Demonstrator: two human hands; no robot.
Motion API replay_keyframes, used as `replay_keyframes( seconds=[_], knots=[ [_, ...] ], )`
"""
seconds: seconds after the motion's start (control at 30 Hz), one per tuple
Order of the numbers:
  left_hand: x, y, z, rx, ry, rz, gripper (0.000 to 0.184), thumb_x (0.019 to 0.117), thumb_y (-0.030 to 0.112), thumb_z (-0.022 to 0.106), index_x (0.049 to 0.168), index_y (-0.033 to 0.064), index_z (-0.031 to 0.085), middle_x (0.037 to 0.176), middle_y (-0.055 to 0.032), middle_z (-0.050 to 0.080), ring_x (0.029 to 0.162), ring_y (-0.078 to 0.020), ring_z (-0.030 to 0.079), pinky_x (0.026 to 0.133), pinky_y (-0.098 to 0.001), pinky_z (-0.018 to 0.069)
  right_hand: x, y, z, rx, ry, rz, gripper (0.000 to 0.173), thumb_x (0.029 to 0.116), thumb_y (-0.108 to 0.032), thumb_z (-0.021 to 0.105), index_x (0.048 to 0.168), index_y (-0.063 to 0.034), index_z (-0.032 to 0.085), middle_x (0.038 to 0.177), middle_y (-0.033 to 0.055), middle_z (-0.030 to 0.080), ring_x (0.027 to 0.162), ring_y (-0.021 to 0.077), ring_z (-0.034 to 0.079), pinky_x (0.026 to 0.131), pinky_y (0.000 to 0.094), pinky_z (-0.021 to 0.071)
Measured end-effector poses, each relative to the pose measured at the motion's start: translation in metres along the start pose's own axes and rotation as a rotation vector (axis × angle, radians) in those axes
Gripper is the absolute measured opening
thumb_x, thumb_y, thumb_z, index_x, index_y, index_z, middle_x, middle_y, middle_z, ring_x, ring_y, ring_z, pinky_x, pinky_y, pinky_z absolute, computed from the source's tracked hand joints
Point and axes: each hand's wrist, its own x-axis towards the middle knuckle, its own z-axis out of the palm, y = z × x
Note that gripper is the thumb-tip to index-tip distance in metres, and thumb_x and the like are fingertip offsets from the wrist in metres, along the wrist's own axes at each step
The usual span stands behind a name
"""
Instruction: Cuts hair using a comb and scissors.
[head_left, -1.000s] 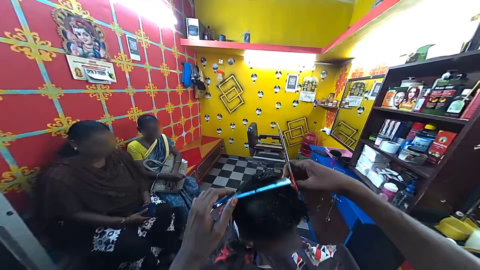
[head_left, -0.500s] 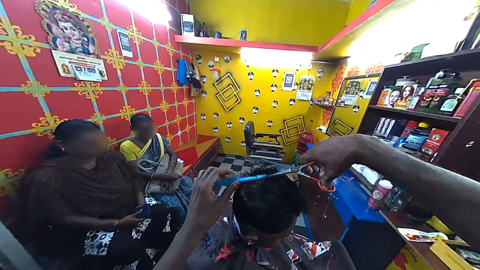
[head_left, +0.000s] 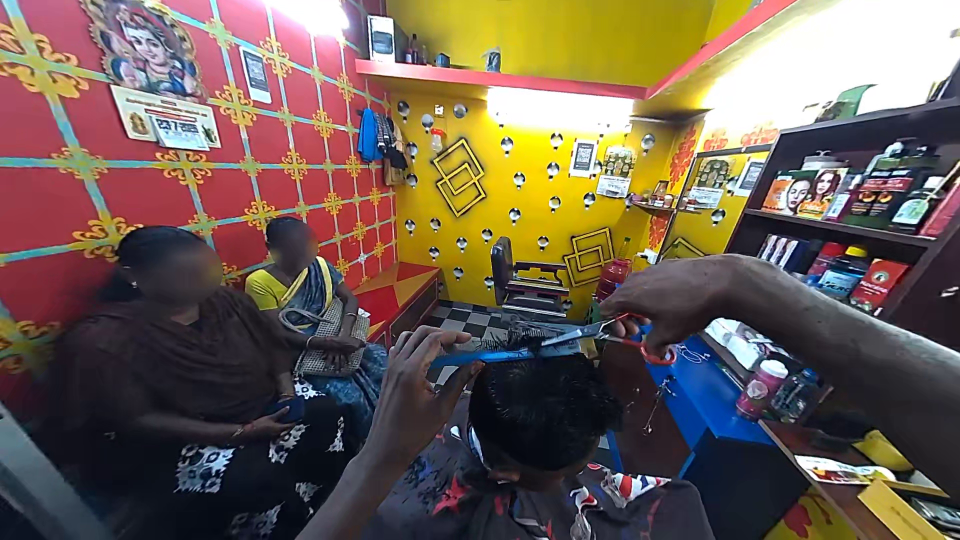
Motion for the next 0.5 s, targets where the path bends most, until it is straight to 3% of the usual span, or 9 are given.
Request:
replay_keyframes(
  seconds=[0.07, 0.17, 0.27, 0.33, 0.43, 0.5],
  knots=[
    [0.000, 0.000, 0.000, 0.005, 0.005, 0.007, 0.037, 0.0925, 0.049, 0.068, 0.119, 0.0229, 0.072, 0.111, 0.0099, 0.067, 0.105, -0.0108, 0.061, 0.090, -0.0397, 0.0506, 0.003, -0.009, -0.002, -0.013, 0.004, 0.001, 0.040, 0.0857, -0.023, 0.083, 0.120, -0.0101, 0.067, 0.100, 0.0077, 0.069, 0.094, 0.0248, 0.067, 0.083, 0.0480, 0.0530],
    [-0.001, 0.001, -0.002, 0.003, 0.003, -0.005, 0.038, 0.0917, 0.049, 0.069, 0.119, 0.0230, 0.072, 0.111, 0.0098, 0.067, 0.106, -0.0113, 0.061, 0.090, -0.0410, 0.0502, 0.003, -0.010, -0.003, -0.071, 0.077, -0.011, 0.032, 0.0887, -0.007, 0.075, 0.120, -0.0124, 0.070, 0.100, 0.0072, 0.071, 0.094, 0.0256, 0.068, 0.082, 0.0477, 0.0536],
    [0.000, 0.000, -0.005, 0.008, -0.008, -0.007, 0.039, 0.0920, 0.050, 0.068, 0.120, 0.0231, 0.072, 0.111, 0.0100, 0.067, 0.105, -0.0109, 0.061, 0.090, -0.0395, 0.0502, -0.004, -0.003, -0.005, -0.112, 0.102, -0.010, 0.028, 0.0875, -0.001, 0.073, 0.113, -0.0129, 0.071, 0.097, 0.0057, 0.071, 0.092, 0.0252, 0.068, 0.079, 0.0464, 0.0536],
    [0.000, 0.001, -0.006, 0.000, -0.014, -0.006, 0.038, 0.0921, 0.050, 0.068, 0.120, 0.0237, 0.072, 0.111, 0.0108, 0.067, 0.106, -0.0106, 0.060, 0.091, -0.0396, 0.0497, -0.006, -0.004, -0.007, -0.088, 0.067, 0.015, 0.032, 0.0870, -0.003, 0.074, 0.117, -0.0132, 0.070, 0.101, 0.0060, 0.071, 0.094, 0.0252, 0.068, 0.081, 0.0476, 0.0541],
    [0.000, 0.001, -0.007, -0.004, -0.007, 0.010, 0.038, 0.0920, 0.049, 0.068, 0.120, 0.0235, 0.072, 0.111, 0.0114, 0.067, 0.106, -0.0097, 0.060, 0.092, -0.0376, 0.0502, -0.005, -0.016, -0.004, -0.030, 0.039, 0.007, 0.038, 0.0859, -0.019, 0.082, 0.121, -0.0130, 0.070, 0.101, 0.0064, 0.071, 0.094, 0.0249, 0.068, 0.082, 0.0490, 0.0536],
    [-0.001, 0.003, -0.007, -0.004, 0.006, 0.003, 0.038, 0.0927, 0.050, 0.067, 0.119, 0.0237, 0.072, 0.111, 0.0108, 0.067, 0.107, -0.0100, 0.061, 0.091, -0.0368, 0.0516, -0.004, -0.016, 0.004, -0.040, 0.104, -0.018, 0.032, 0.0871, -0.012, 0.077, 0.118, -0.0148, 0.071, 0.099, 0.0053, 0.071, 0.093, 0.0245, 0.068, 0.080, 0.0482, 0.0540]
  ],
)
